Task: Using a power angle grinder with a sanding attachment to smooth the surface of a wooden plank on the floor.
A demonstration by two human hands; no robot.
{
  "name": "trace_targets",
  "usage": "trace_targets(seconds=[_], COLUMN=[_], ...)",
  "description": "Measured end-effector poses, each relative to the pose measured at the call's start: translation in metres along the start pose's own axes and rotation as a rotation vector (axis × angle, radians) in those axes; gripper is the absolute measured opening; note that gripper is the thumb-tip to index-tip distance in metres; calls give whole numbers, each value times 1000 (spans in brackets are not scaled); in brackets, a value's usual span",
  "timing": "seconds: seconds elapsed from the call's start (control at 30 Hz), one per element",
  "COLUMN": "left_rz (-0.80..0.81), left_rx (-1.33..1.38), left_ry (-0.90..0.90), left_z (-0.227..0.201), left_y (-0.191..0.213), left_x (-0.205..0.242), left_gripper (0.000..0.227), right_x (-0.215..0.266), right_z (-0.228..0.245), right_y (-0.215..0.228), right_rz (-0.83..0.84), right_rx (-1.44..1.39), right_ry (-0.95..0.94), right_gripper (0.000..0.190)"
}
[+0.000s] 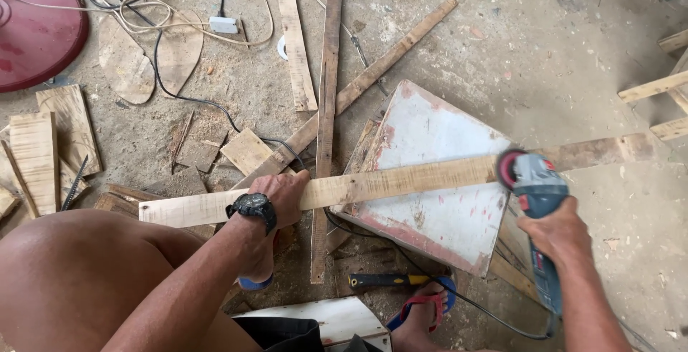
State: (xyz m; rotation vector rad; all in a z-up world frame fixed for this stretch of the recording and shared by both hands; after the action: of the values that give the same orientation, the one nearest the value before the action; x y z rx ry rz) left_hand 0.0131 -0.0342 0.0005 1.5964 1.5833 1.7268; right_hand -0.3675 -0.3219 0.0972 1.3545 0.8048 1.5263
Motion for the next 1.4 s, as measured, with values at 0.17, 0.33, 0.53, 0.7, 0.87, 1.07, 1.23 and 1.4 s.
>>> trace_targets(seconds=[0.17,0.33,0.53,0.7,0.87,1.07,1.23,1.4], left_rz=[29,22,26,26,44,36,49,19], left_rx=[3,-57,-51,-36,-38,17,-24,-23], left_ry=[4,-4,-6,-16,-15,15,16,-11], left_z=[-2,2,1,1,0,11,0,3], left_y=[8,-2,2,5,1,-22,-4,-11], left_x=[2,-2,0,1,-1,-18,-4,-11], left_gripper=[26,28,30,29,31,27,22,21], right_x=[-10,22,29,-11,6,40,21,17], right_z=[-18,4,6,-36,-25,20,27,24], right_y=[5,-11,-14,-3,-11,-24,-8,-9], right_rz=[-70,13,6,-108,-55,34,16,-22], right_rx=[57,71,83,79,-5,71,79,169], right_ry=[-28,34,77,31,25,72,68,22], right_gripper=[66,64,65,69,64,73,72,68])
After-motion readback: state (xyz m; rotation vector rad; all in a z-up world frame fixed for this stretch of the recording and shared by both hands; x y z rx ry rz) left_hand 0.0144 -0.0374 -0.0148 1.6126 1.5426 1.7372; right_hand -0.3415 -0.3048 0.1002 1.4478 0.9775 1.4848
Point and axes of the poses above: each hand's wrist, its own x-axis away from the middle knuckle, its own y-axis out of the back of the hand, z = x × y, the point moved 4 cm from there along -x, towards the middle knuckle, and after that the axes turned 1 degree about -x, right-handed, at the moved point
